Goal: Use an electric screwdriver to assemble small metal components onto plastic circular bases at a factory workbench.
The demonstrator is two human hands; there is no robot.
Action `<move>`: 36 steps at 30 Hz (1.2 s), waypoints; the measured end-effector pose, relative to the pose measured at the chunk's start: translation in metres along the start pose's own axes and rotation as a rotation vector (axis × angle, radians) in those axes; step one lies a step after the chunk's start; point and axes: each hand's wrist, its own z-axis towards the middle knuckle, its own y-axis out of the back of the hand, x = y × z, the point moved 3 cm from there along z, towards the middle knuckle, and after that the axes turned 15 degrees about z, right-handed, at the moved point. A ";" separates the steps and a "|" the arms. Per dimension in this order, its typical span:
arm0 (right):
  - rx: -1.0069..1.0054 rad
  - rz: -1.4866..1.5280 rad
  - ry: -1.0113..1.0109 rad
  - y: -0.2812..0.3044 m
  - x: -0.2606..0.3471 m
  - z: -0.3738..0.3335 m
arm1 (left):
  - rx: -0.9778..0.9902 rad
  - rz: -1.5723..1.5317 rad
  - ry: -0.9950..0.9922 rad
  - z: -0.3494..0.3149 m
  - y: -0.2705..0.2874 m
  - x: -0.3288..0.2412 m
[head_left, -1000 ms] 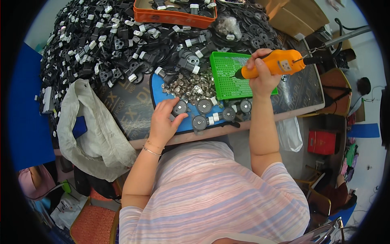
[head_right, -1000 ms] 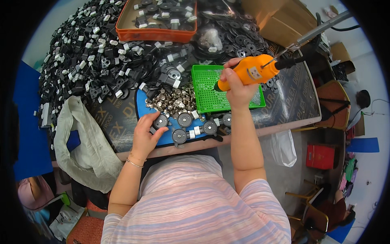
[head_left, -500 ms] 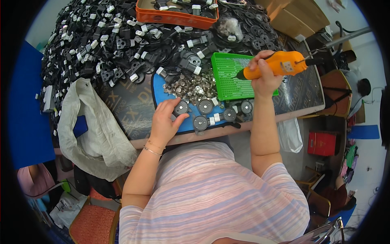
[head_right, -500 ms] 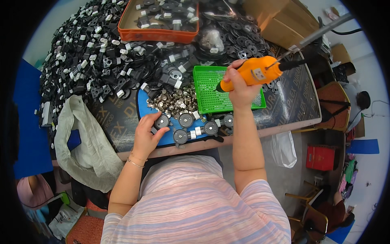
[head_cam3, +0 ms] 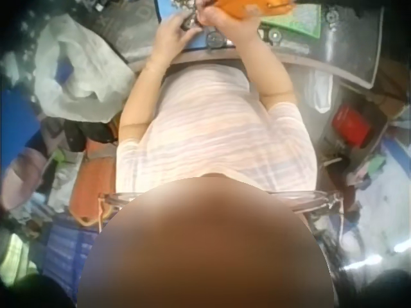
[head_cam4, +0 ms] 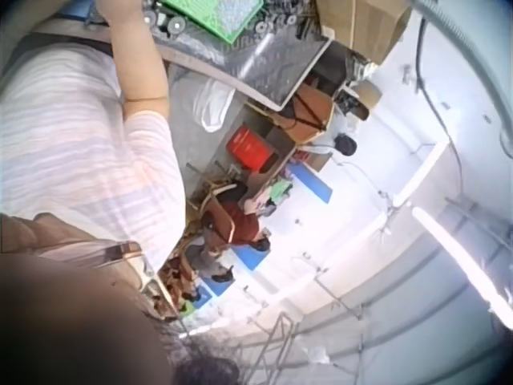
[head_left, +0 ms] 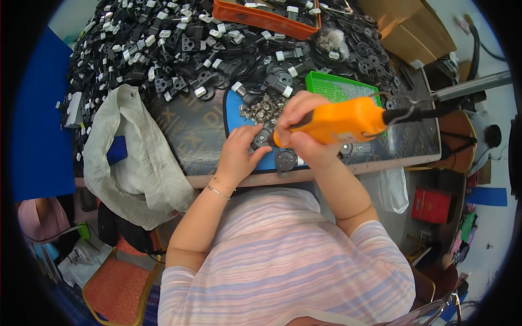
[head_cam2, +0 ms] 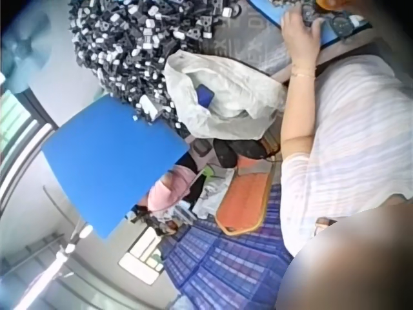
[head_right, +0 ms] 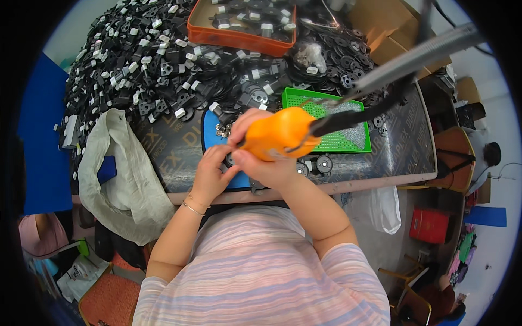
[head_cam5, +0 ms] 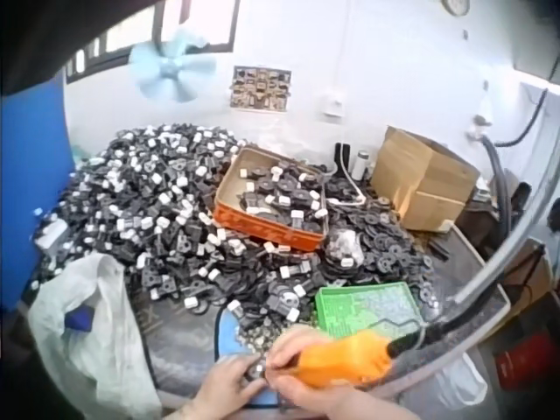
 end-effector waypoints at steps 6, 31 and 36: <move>0.041 -0.078 -0.012 -0.011 -0.018 0.008 | -0.018 -0.013 -0.009 -0.002 0.000 0.001; 0.021 0.177 -0.024 0.036 0.077 0.016 | -0.003 0.079 -0.053 0.000 0.006 -0.017; -0.312 -0.115 0.053 0.089 0.141 -0.047 | 0.032 0.094 -0.194 0.005 0.004 -0.047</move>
